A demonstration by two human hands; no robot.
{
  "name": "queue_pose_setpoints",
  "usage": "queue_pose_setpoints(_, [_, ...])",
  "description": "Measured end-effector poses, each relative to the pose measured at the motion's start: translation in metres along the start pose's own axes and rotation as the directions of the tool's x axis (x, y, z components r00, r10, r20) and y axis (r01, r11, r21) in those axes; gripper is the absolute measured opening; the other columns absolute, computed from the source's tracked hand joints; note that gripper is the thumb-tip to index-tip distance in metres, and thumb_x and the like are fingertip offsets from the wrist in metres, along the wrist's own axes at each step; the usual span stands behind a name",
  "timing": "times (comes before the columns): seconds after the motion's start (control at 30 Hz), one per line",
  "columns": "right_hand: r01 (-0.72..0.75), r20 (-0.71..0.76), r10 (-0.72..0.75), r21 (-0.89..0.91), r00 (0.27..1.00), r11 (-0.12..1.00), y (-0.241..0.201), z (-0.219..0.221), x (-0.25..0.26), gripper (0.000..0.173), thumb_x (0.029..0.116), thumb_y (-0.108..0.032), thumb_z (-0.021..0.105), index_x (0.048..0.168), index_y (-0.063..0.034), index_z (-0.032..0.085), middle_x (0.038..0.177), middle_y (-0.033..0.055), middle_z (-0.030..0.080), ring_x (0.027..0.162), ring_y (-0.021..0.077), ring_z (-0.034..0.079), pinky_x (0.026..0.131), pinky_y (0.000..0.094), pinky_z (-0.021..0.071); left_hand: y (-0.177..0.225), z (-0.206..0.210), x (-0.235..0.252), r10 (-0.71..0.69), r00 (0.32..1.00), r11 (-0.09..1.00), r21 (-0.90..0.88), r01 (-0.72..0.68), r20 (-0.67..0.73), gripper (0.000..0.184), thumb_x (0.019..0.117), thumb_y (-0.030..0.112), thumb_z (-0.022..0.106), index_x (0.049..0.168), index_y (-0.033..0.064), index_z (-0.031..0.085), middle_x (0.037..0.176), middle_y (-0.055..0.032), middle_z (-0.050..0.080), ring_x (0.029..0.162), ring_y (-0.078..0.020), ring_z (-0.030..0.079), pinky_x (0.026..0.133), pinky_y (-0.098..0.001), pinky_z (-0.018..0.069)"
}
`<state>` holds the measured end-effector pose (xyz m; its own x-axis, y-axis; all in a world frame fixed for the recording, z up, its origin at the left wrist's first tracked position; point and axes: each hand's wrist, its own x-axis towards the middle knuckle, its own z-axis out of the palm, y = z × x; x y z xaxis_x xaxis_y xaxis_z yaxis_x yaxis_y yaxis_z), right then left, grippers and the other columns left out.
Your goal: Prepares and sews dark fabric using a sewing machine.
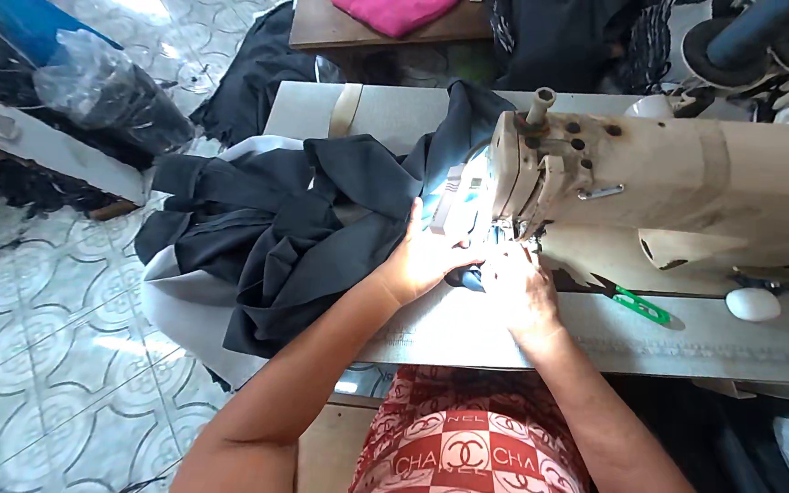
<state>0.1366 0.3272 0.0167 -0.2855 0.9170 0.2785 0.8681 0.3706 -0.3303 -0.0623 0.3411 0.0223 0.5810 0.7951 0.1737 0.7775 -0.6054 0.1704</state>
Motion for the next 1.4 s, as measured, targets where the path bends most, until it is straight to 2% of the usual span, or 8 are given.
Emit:
queue_pose_setpoints(0.23, [-0.207,0.052,0.205,0.047,0.977,0.977,0.001,-0.003,-0.028,0.059,0.0846,-0.059,0.07,0.105,-0.0034,0.075,0.109,0.019,0.073,0.107,0.0386,0.069,0.082,0.0551,0.0555,0.032,-0.016,-0.061,-0.462,0.874,0.856,0.184,0.483,-0.149,0.071,0.083,0.026,0.079,0.15,0.0235,0.053,0.155,-0.0098,0.049,0.151,-0.0417,0.032,0.107,-0.0864,0.0135])
queue_pose_setpoints(0.4, [-0.258,0.101,0.238,0.328,0.966,0.909,0.0,-0.006,-0.006,0.035,0.0968,-0.024,0.066,0.121,0.001,0.07,0.112,0.0184,0.073,0.104,0.031,0.072,0.092,0.0496,0.0568,0.03,-0.042,-0.119,-0.57,0.811,0.806,0.104,0.583,-0.13,0.03,0.09,-0.002,0.065,0.118,0.0046,0.072,0.116,-0.0188,0.073,0.113,-0.0449,0.068,0.104,-0.0866,0.0231])
queue_pose_setpoints(0.53, [-0.331,0.114,0.368,0.724,0.923,0.606,0.009,0.003,0.006,0.028,0.0991,-0.011,0.063,0.123,0.0041,0.06,0.092,0.0123,0.069,0.078,0.0137,0.067,0.073,0.0327,0.0584,-0.001,-0.079,-0.127,-0.598,0.799,0.757,-0.286,0.587,0.059,0.029,0.1014,0.01,0.059,0.13,0.0067,0.063,0.106,-0.0186,0.073,0.095,-0.0356,0.071,0.087,-0.0633,0.054])
queue_pose_setpoints(0.77, [-0.419,0.279,0.36,0.813,0.89,0.404,0.012,-0.018,-0.028,0.032,0.0941,-0.003,0.061,0.125,0.0031,0.054,0.079,0.0035,0.067,0.061,0.0071,0.064,0.057,0.0246,0.056,-0.027,-0.106,-0.112,-0.572,0.817,0.717,-0.439,0.541,0.073,0.025,0.097,0.011,0.069,0.121,0.0157,0.069,0.103,-0.0023,0.075,0.09,-0.0131,0.071,0.085,-0.0443,0.0587])
queue_pose_setpoints(1.0, [-0.306,0.122,0.281,0.301,0.952,0.903,0.004,-0.034,-0.052,0.037,0.0988,-0.022,0.062,0.125,0.0032,0.063,0.098,0.0128,0.071,0.083,0.0209,0.07,0.077,0.0391,0.0592,-0.039,-0.11,-0.109,-0.62,0.779,0.722,-0.32,0.613,0.094,0.035,0.0901,0.011,0.078,0.122,0.019,0.069,0.08,-0.0038,0.073,0.072,-0.0191,0.068,0.071,-0.0496,0.0562])
queue_pose_setpoints(1.17, [-0.166,-0.026,0.185,0.332,0.982,0.929,-0.009,-0.027,-0.032,0.025,0.0939,-0.023,0.072,0.102,0.0,0.072,0.092,0.014,0.071,0.08,0.0239,0.07,0.073,0.0402,0.0605,-0.025,-0.113,-0.103,-0.601,0.799,0.798,-0.084,0.597,-0.019,0.041,0.088,0.02,0.082,0.126,0.0135,0.068,0.107,-0.012,0.074,0.097,-0.0345,0.072,0.088,-0.0682,0.0522])
queue_pose_setpoints(1.3, [-0.245,0.163,0.203,0.299,0.965,0.922,-0.012,-0.015,-0.034,0.028,0.0932,-0.023,0.07,0.104,0.003,0.071,0.098,0.0186,0.072,0.086,0.0284,0.071,0.08,0.0428,0.0591,0.035,-0.075,-0.084,-0.201,0.922,0.975,0.022,0.221,-0.33,0.045,0.0915,0.053,0.07,0.11,0.0116,0.072,0.136,-0.013,0.064,0.137,-0.0387,0.051,0.114,-0.08,0.0141])
queue_pose_setpoints(1.4, [-0.25,0.145,0.218,0.267,0.965,0.931,-0.012,-0.019,-0.036,0.021,0.0909,-0.015,0.068,0.102,0.0025,0.071,0.092,0.0173,0.073,0.085,0.029,0.073,0.078,0.0449,0.0588,0.075,-0.012,-0.058,-0.008,0.965,0.997,-0.08,-0.013,-0.262,0.048,0.0973,0.063,0.053,0.113,0.0201,0.067,0.133,0.0017,0.068,0.131,-0.02,0.06,0.116,-0.0675,0.0281])
